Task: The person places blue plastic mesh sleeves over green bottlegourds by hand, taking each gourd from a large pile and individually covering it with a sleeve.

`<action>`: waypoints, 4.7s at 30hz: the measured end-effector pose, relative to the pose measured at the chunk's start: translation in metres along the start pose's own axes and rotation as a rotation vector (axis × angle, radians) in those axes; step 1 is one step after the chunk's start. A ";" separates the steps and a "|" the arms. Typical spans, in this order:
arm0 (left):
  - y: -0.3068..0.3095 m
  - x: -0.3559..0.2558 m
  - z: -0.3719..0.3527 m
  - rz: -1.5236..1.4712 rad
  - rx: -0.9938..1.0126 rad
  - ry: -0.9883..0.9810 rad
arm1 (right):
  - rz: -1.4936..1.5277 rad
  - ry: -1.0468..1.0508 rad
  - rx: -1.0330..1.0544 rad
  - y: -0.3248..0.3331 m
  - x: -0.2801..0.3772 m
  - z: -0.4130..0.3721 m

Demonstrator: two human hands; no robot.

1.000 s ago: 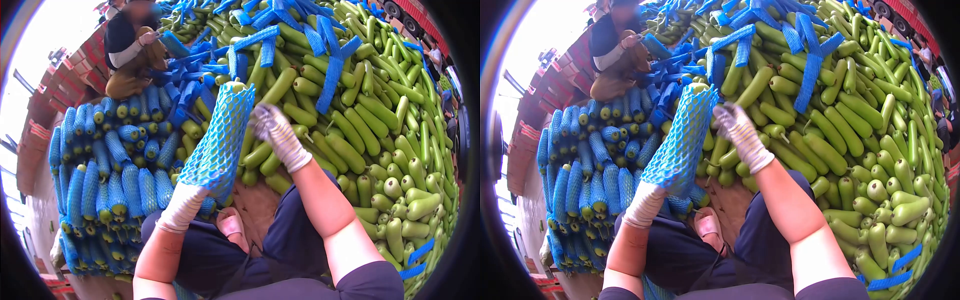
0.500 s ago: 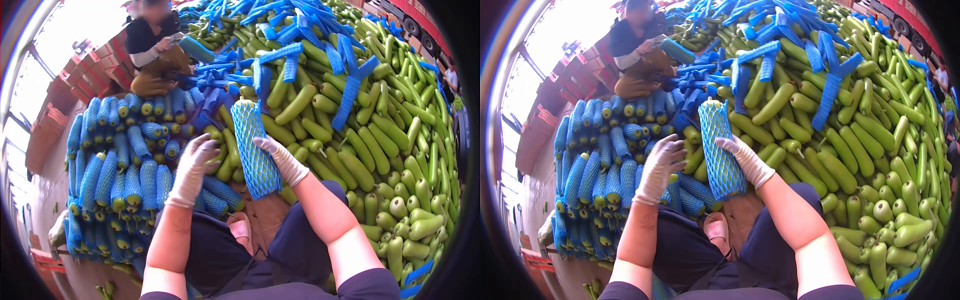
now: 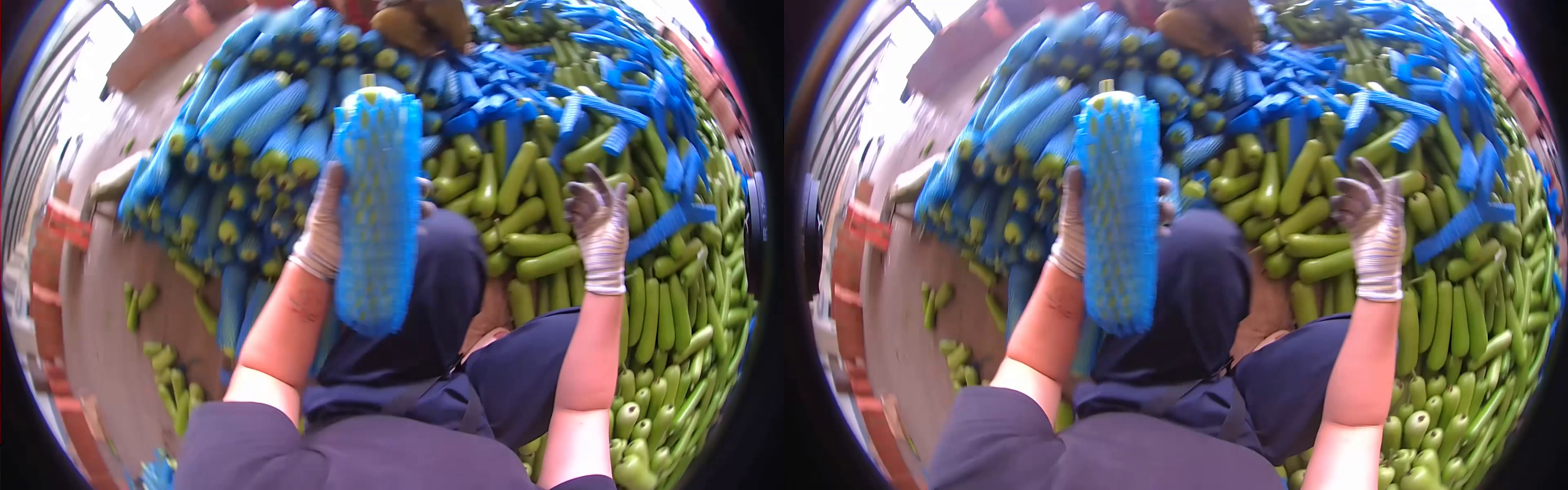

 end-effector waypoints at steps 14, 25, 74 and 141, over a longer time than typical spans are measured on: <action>0.174 -0.040 -0.320 0.683 -1.056 0.238 | -0.474 -0.171 0.038 0.005 -0.016 -0.028; 0.239 -0.094 -0.332 2.092 -1.323 0.992 | -1.114 -0.127 -0.026 -0.014 -0.045 -0.022; -0.036 0.216 0.222 0.811 0.279 0.053 | 0.233 0.175 -0.160 0.118 0.026 0.013; -0.004 0.191 0.200 0.947 0.345 0.145 | -0.379 0.345 -0.365 0.024 -0.035 0.014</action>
Point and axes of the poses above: each hand's wrist, its own z-axis towards the middle knuckle, its own y-axis out of the back of the hand, x = y × z, the point moved 3 cm from there along z, towards the middle knuckle, and after that the axes turned 5 degrees about -y, right-handed, at the moved point
